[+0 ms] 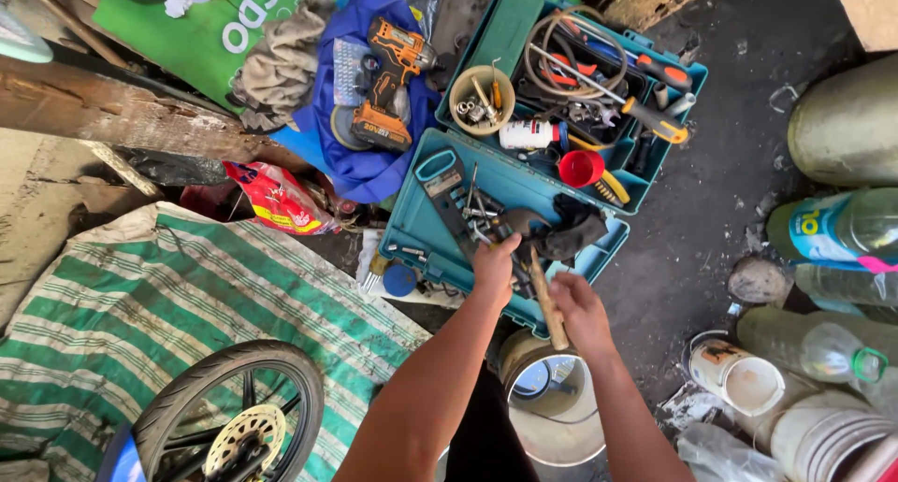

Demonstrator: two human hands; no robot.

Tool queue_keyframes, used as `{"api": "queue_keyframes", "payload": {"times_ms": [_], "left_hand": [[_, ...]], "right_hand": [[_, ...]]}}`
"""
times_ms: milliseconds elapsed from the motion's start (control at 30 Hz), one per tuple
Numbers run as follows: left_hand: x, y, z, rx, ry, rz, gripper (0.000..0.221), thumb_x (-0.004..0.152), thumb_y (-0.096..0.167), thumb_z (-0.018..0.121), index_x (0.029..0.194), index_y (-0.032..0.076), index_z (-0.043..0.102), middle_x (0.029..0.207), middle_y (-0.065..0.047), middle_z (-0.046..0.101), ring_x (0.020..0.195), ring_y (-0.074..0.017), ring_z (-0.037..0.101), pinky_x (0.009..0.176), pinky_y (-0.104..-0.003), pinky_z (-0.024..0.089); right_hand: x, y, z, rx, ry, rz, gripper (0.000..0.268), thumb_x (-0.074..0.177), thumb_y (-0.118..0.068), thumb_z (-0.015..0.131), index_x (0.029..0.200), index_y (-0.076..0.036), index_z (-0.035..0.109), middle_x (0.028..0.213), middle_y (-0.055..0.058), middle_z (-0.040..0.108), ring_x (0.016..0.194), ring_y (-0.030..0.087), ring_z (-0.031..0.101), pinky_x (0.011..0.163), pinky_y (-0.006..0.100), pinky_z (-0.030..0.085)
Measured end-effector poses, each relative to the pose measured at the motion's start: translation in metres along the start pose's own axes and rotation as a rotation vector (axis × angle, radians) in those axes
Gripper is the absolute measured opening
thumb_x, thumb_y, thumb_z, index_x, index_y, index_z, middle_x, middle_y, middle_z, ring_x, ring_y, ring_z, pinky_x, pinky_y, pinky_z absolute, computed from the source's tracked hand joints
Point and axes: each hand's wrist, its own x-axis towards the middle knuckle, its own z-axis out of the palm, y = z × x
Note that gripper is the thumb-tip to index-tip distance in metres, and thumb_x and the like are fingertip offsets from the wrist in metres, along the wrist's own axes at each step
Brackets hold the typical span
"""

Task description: Repairing a motorcycle by searching for tools in a toolbox and removing a plastic component from the frame.

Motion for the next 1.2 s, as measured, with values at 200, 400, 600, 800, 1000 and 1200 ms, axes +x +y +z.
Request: {"api": "queue_keyframes", "payload": {"times_ms": [200, 400, 600, 800, 1000, 1200], "left_hand": [[0.031, 0.058, 0.057, -0.005, 0.163, -0.157, 0.076, 0.095, 0.045, 0.076, 0.157, 0.021, 0.039, 0.160, -0.011, 0.050, 0.144, -0.0402, 0.050, 0.107, -0.068, 0.046], [0.011, 0.080, 0.026, 0.059, -0.116, -0.148, 0.086, 0.107, 0.040, 0.056, 0.178, 0.038, 0.008, 0.185, -0.004, 0.017, 0.171, -0.0409, 0.016, 0.137, -0.073, 0.031], [0.016, 0.082, 0.007, 0.104, -0.172, -0.071, 0.072, 0.112, 0.036, 0.048, 0.177, 0.032, 0.017, 0.184, 0.001, 0.021, 0.173, -0.0299, 0.016, 0.143, -0.067, 0.015], [0.027, 0.050, -0.034, 0.091, -0.137, 0.018, 0.069, 0.109, 0.045, 0.052, 0.173, 0.030, 0.032, 0.184, 0.000, 0.022, 0.173, -0.0290, 0.017, 0.145, -0.063, 0.012], [-0.047, 0.031, -0.065, -0.007, 0.170, -0.261, 0.092, 0.096, 0.077, 0.045, 0.173, 0.027, 0.040, 0.181, -0.003, 0.035, 0.157, -0.0273, 0.040, 0.127, -0.055, 0.038], [-0.131, 0.047, -0.037, 0.220, -0.026, 0.011, 0.102, 0.095, 0.087, 0.031, 0.172, 0.020, 0.043, 0.182, -0.011, 0.040, 0.152, -0.0321, 0.045, 0.119, -0.056, 0.037]], "right_hand": [[-0.017, 0.067, -0.038, -0.347, -0.077, 0.296, 0.035, 0.097, -0.035, 0.068, 0.126, -0.020, 0.080, 0.114, 0.005, 0.082, 0.100, 0.020, 0.075, 0.083, 0.035, 0.058], [0.009, 0.121, -0.028, -0.236, -0.141, 0.371, 0.044, 0.103, -0.036, 0.072, 0.138, -0.010, 0.077, 0.134, 0.014, 0.082, 0.119, 0.030, 0.082, 0.087, 0.043, 0.061], [0.018, 0.042, 0.025, -0.246, -0.239, 0.274, 0.048, 0.104, -0.038, 0.068, 0.144, -0.011, 0.073, 0.130, 0.012, 0.080, 0.121, 0.028, 0.077, 0.103, 0.048, 0.059], [-0.005, 0.012, 0.056, -0.256, -0.275, 0.221, 0.056, 0.103, -0.042, 0.067, 0.153, -0.018, 0.063, 0.150, 0.006, 0.066, 0.131, 0.031, 0.071, 0.110, 0.054, 0.060], [-0.041, -0.022, 0.089, -0.209, -0.080, -0.339, 0.079, 0.104, -0.049, 0.058, 0.171, -0.011, 0.040, 0.174, 0.013, 0.047, 0.159, 0.028, 0.048, 0.118, 0.048, 0.051], [0.083, 0.176, 0.114, -0.771, 0.012, -0.849, 0.063, 0.119, -0.035, 0.027, 0.167, 0.000, 0.049, 0.162, 0.023, 0.059, 0.148, 0.040, 0.058, 0.126, 0.052, 0.045]]}}
